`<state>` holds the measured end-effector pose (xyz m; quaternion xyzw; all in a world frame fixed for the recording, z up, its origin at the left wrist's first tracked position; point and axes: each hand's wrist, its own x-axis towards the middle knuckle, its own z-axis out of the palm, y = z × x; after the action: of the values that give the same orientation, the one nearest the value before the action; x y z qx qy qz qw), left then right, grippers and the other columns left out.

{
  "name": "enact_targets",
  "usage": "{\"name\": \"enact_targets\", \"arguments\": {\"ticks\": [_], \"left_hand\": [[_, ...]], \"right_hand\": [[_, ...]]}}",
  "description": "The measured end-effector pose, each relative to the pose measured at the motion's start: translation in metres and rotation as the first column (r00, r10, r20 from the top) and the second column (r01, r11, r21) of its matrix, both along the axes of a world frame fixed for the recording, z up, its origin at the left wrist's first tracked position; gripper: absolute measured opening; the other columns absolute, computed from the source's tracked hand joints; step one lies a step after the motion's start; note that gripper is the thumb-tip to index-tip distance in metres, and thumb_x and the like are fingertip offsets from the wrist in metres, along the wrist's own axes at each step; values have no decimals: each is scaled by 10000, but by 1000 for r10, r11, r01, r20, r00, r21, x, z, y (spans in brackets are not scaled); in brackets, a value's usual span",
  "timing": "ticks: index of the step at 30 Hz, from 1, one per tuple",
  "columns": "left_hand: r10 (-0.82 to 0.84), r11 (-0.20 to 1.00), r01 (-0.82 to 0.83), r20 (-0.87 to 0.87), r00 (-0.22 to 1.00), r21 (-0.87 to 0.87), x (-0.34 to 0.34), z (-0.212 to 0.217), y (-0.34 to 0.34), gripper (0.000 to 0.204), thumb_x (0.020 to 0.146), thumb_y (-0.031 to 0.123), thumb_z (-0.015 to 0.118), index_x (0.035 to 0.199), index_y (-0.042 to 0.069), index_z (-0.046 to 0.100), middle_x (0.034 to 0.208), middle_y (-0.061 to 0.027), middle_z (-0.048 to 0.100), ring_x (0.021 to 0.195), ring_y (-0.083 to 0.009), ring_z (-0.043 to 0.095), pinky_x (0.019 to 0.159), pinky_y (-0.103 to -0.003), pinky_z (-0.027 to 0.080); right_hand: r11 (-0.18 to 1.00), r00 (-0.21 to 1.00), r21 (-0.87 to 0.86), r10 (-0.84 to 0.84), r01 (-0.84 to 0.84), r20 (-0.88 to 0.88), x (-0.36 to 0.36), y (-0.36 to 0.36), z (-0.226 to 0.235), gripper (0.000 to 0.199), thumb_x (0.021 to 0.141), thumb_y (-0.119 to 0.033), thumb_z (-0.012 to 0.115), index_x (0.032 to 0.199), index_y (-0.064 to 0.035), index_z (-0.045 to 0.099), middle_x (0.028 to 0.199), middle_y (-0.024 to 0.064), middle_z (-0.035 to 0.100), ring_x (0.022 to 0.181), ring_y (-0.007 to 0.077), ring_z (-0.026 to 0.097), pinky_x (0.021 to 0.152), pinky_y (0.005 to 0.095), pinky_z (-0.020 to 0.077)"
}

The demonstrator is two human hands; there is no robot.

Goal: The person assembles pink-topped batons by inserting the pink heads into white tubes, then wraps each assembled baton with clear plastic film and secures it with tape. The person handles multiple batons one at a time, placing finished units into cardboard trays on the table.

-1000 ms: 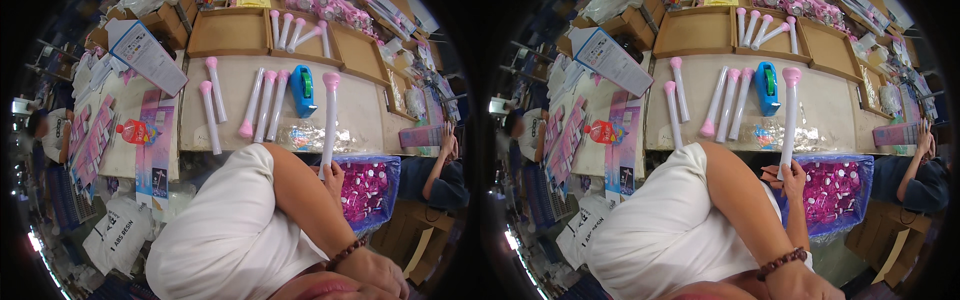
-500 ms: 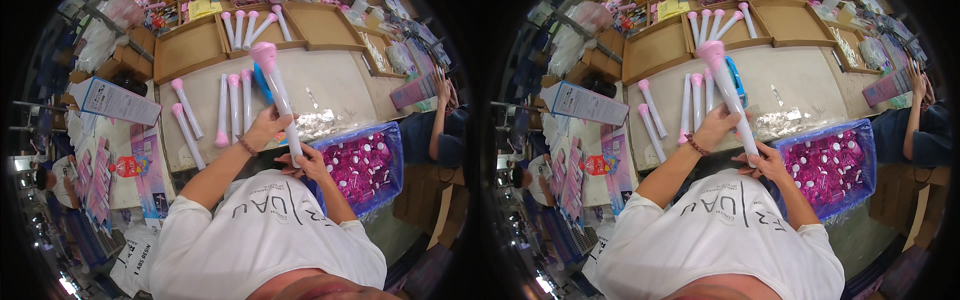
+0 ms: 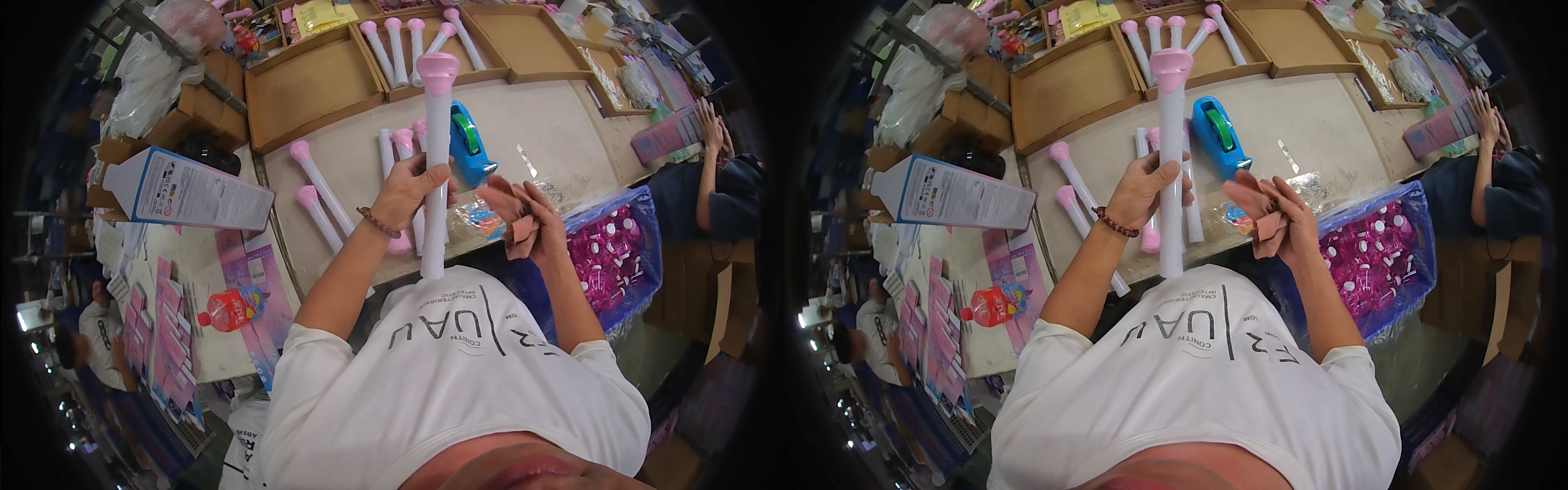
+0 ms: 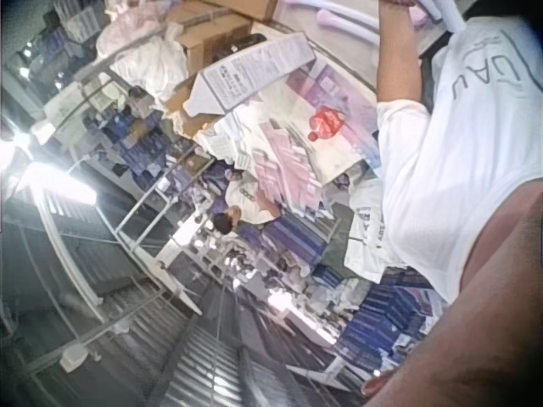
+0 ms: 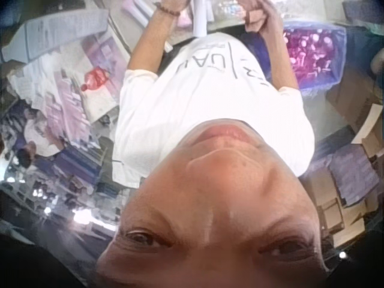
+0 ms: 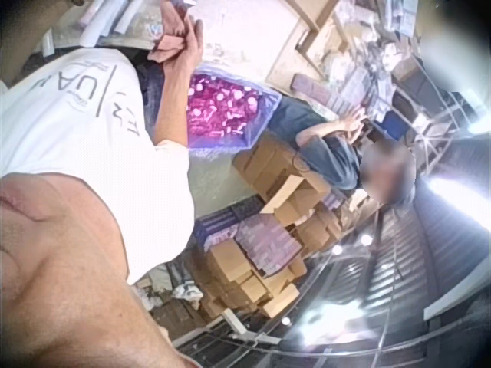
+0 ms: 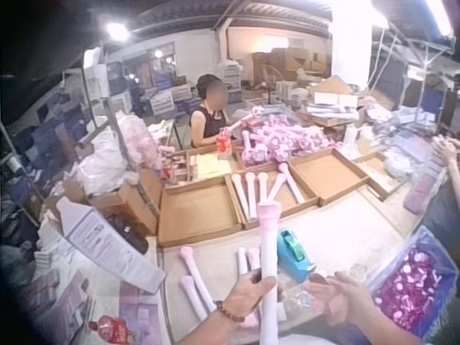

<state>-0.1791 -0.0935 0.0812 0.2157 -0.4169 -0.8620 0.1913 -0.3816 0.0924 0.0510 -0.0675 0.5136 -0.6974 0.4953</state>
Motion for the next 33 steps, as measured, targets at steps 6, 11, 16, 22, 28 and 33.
{"name": "enact_targets", "arguments": {"ticks": [6,11,16,22,28,33], "left_hand": [[-109,987,119,-89,990,107,21,-14,-21,493,892,328,631,1193,-26,467,861,-104,625,702,-215,636,664,-381,546],[-172,881,320,-395,902,347,30,-28,-28,522,935,388,494,1266,-10,434,879,-110,633,690,-226,644,620,-387,566],[-96,836,370,-555,826,406,32,-43,-27,583,941,418,435,1316,-27,393,905,-125,634,696,-234,648,567,-389,579],[30,768,472,-759,650,434,31,-52,-30,666,951,394,377,1397,-85,256,976,-167,621,723,-276,644,482,-363,555],[-355,932,348,62,933,101,12,-33,-29,530,921,328,514,1284,-46,421,953,-172,654,610,-222,644,517,-300,538],[-388,858,502,502,773,-108,-20,-16,-32,413,932,269,550,1245,7,487,948,-90,663,648,-132,618,585,-280,529]], "right_hand": [[965,989,-232,-140,125,-48,5,-46,38,475,941,-92,391,1400,7,315,1399,174,423,1273,278,443,1014,381,435],[976,963,-215,-87,31,-256,4,-68,69,462,944,-116,405,1377,36,348,1376,182,444,1260,269,448,1036,357,393],[974,970,-223,-82,29,-230,9,-90,68,433,955,-146,404,1347,39,400,1351,186,463,1237,256,459,1015,337,408],[983,953,5,179,-183,-244,-12,-125,65,462,974,-275,395,1335,13,417,1225,185,554,862,225,585,705,306,497],[706,603,265,703,-657,-379,-52,-174,62,585,977,-458,331,1394,-48,330,1091,208,617,346,170,536,231,248,394],[459,411,310,887,-833,-209,-102,-185,51,683,903,-474,529,1368,-16,331,976,233,638,384,195,590,263,237,430]]}}
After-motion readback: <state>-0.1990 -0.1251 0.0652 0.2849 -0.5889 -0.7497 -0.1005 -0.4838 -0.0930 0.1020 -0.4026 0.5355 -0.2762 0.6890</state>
